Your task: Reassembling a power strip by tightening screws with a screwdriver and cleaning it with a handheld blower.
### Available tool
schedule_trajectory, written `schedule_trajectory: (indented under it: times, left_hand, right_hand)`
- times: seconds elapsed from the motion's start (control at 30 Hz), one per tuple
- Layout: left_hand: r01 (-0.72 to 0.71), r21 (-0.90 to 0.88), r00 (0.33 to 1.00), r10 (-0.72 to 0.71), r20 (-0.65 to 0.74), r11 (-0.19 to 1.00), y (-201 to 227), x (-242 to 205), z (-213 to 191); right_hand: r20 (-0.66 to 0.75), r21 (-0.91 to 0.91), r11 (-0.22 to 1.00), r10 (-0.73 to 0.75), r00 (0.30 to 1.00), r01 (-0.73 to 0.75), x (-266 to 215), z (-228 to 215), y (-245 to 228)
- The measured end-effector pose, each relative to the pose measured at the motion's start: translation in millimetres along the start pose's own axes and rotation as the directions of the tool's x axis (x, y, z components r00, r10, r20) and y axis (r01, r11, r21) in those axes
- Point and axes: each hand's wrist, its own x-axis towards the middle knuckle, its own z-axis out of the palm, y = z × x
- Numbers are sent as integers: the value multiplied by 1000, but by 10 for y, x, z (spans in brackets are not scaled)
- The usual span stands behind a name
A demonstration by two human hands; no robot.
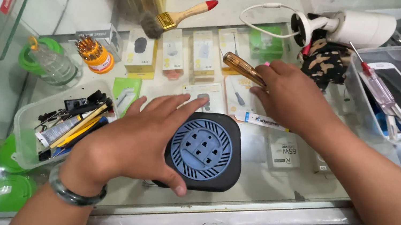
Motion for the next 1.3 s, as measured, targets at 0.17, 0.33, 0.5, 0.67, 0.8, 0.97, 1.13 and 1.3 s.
schedule_trajectory:
  times: [0.17,0.33,0.5,0.67,0.8,0.97,1.13,1.3]
  left_hand:
    - [27,53,995,-32,92,998,85,27,122]
    - [-151,40,986,153,-64,988,23,138,233]
    - [-258,302,840,368,-400,918,65,169,201]
    - [-486,-389,862,353,-364,783,-21,198,2]
    - [-489,-870,744,492,-452,-62,-373,437,360]
    - [-142,-893,883,353,-309,-427,-610,645,696]
    - [-32,-909,904,375,-203,-415,-565,646,656]
    - [-45,-926,928,328,-178,-375,-588,653,679]
  right_hand:
    - [-45,204,978,49,998,-39,0,-402,-68]
    - [-336,428,901,87,938,70,-244,-803,-191]
    - [-576,771,520,322,751,368,-416,-638,34]
    - [-450,891,248,590,670,380,-402,-775,49]
    - [-579,815,341,498,645,468,-466,-842,-34]
    - [-667,745,368,396,631,557,-576,-755,122]
    - [-632,772,356,344,695,526,-664,-774,51]
    - [-676,693,416,91,731,589,-830,-739,36]
